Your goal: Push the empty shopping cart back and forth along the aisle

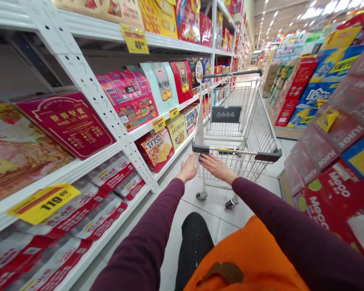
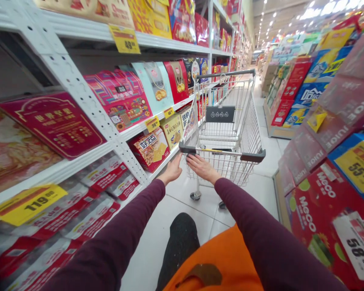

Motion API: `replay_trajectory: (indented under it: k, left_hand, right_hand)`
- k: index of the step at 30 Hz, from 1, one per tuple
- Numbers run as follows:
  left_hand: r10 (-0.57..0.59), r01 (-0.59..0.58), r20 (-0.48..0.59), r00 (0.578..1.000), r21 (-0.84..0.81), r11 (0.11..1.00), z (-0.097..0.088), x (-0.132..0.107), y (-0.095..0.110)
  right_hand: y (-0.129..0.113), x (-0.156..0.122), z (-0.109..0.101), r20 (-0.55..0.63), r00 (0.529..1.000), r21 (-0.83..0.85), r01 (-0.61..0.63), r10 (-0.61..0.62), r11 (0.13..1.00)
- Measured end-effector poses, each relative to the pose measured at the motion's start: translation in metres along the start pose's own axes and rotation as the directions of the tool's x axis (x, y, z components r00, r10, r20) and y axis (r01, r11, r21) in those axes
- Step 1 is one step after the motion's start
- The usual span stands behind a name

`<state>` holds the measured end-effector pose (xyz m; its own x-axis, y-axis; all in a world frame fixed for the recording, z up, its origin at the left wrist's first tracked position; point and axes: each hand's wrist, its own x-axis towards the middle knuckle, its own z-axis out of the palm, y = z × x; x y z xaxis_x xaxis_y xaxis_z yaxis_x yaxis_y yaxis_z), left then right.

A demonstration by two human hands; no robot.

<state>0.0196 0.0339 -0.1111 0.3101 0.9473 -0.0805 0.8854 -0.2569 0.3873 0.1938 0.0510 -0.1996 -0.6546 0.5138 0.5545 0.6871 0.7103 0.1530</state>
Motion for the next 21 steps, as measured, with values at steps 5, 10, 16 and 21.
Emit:
replay_trajectory:
  k: [5,10,16,21]
  left_hand:
    - [0.008,-0.009,0.026,1.0,0.004,1.0,0.012,-0.007,-0.01]
    - [-0.101,0.102,0.002,0.995,-0.009,0.995,0.021,-0.008,-0.021]
    - [-0.016,0.019,-0.051,0.999,0.046,0.999,0.015,-0.007,-0.004]
    - [0.044,-0.041,-0.023,0.999,0.103,0.994,0.022,-0.011,0.002]
  right_hand:
    - [-0.008,-0.035,0.021,0.108,0.994,0.021,0.0,-0.002,1.0]
    - [-0.01,-0.003,0.001,-0.01,1.0,0.042,0.012,-0.011,0.999]
    - [-0.003,0.009,0.007,-0.001,1.0,-0.035,0.012,-0.012,0.999]
    - [-0.011,-0.034,0.025,0.054,0.999,-0.02,0.002,-0.001,1.0]
